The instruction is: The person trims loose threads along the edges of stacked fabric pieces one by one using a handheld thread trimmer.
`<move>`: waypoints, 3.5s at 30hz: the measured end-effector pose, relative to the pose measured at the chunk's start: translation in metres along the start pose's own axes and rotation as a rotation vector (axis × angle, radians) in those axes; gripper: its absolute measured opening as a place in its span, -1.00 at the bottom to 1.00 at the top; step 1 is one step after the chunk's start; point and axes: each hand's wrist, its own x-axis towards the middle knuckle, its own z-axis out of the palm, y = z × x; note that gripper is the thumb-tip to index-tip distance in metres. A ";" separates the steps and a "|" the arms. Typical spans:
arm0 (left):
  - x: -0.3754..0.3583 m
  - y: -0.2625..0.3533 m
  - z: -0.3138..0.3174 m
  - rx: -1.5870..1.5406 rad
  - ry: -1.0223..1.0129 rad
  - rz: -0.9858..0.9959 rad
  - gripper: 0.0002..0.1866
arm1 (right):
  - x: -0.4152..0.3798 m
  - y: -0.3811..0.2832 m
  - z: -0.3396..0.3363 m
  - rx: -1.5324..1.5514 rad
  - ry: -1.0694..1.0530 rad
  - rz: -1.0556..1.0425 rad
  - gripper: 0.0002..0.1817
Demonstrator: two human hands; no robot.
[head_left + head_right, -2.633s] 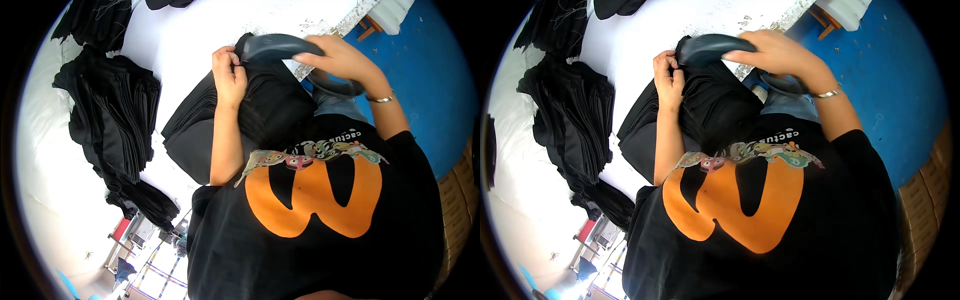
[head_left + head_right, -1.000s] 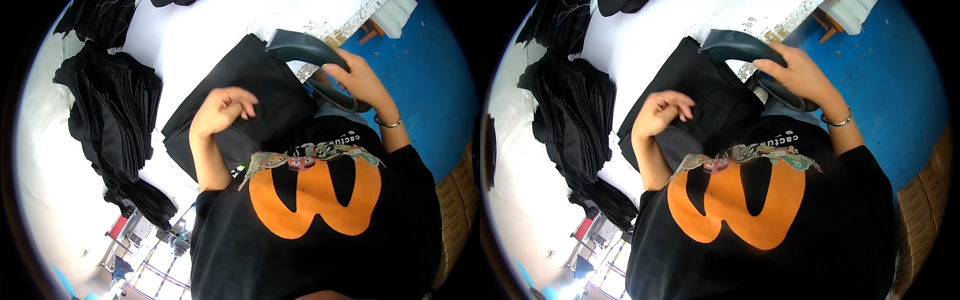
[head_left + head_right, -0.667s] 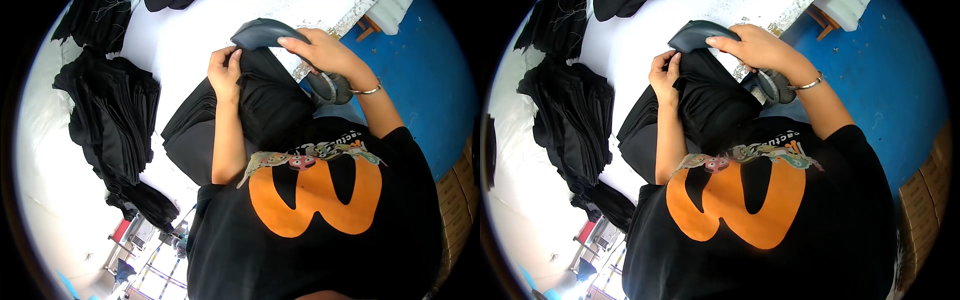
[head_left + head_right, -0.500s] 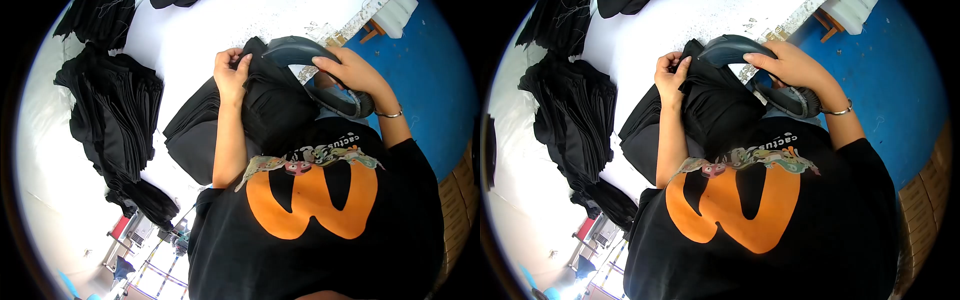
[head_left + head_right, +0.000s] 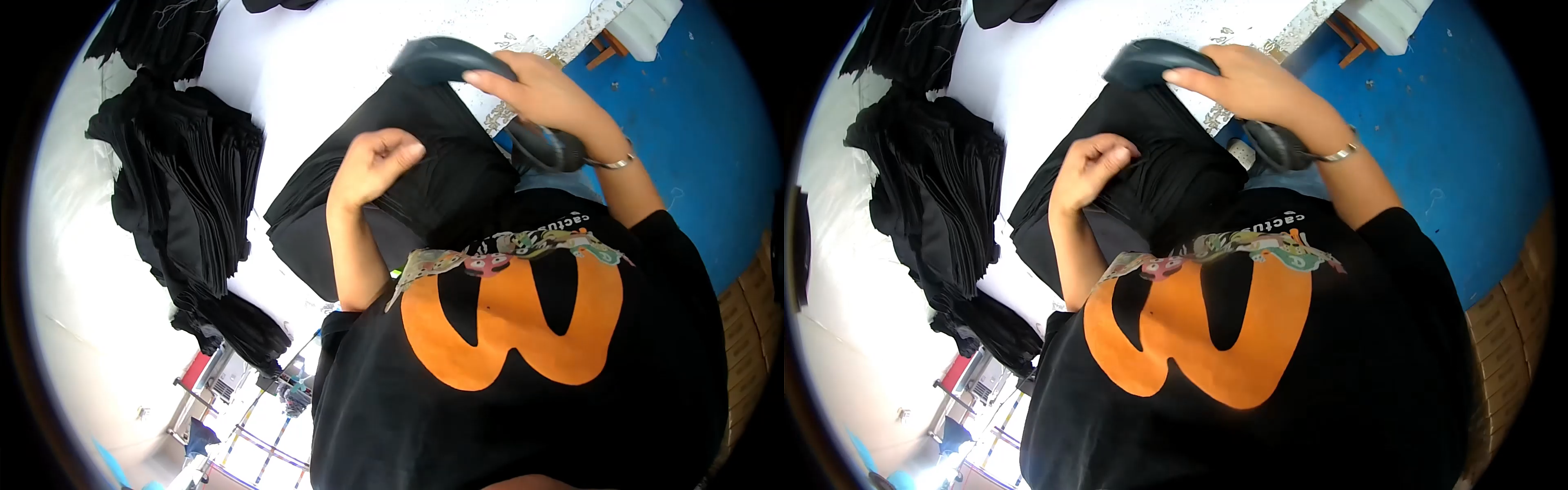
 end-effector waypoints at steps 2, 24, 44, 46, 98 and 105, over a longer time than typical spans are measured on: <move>0.022 0.000 0.003 -0.031 0.382 -0.138 -0.75 | 0.006 -0.003 0.006 0.029 0.009 0.013 -0.46; 0.029 -0.023 -0.011 -0.127 0.323 -0.074 -0.88 | -0.004 0.005 0.012 0.051 0.029 0.045 -0.42; 0.059 -0.028 0.021 0.454 0.766 0.299 -0.68 | 0.004 -0.010 0.025 -0.124 0.173 -0.052 -0.40; 0.037 -0.014 0.023 0.170 0.660 0.240 -0.84 | -0.012 -0.003 0.004 -0.104 0.077 -0.058 -0.40; 0.055 -0.042 0.020 0.168 0.773 0.190 -0.89 | -0.006 -0.012 0.014 0.224 -0.080 0.077 -0.37; 0.050 -0.035 0.018 0.158 0.589 0.217 -0.73 | -0.023 0.006 -0.003 0.285 -0.173 0.089 -0.47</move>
